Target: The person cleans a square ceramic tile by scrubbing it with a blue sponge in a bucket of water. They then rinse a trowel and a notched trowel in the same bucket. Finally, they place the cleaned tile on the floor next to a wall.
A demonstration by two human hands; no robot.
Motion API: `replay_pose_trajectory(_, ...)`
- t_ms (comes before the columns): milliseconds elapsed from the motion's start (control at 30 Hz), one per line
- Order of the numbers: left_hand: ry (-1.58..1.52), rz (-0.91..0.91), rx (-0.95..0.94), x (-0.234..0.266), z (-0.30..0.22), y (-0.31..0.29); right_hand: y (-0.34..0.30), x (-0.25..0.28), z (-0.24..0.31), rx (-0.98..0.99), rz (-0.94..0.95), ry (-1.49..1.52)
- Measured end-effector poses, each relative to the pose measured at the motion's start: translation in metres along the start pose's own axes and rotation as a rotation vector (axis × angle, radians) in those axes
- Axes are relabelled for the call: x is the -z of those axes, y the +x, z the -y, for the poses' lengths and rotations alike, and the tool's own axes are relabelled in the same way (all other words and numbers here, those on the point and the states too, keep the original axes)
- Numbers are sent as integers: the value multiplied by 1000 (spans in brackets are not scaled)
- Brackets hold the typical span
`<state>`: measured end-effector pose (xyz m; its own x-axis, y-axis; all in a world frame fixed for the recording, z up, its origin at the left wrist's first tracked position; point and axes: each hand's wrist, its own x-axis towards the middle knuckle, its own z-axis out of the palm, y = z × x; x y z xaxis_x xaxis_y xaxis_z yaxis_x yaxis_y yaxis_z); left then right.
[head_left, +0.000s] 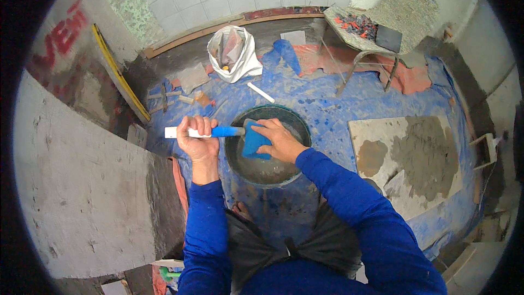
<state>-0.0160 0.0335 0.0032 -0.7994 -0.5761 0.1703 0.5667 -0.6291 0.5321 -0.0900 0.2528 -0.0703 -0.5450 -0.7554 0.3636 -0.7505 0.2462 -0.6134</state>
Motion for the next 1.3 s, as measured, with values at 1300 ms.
replay_pose_trajectory(1300,894,-202,82,75,146,-23,-47,-123,-203,-410,948,-507)
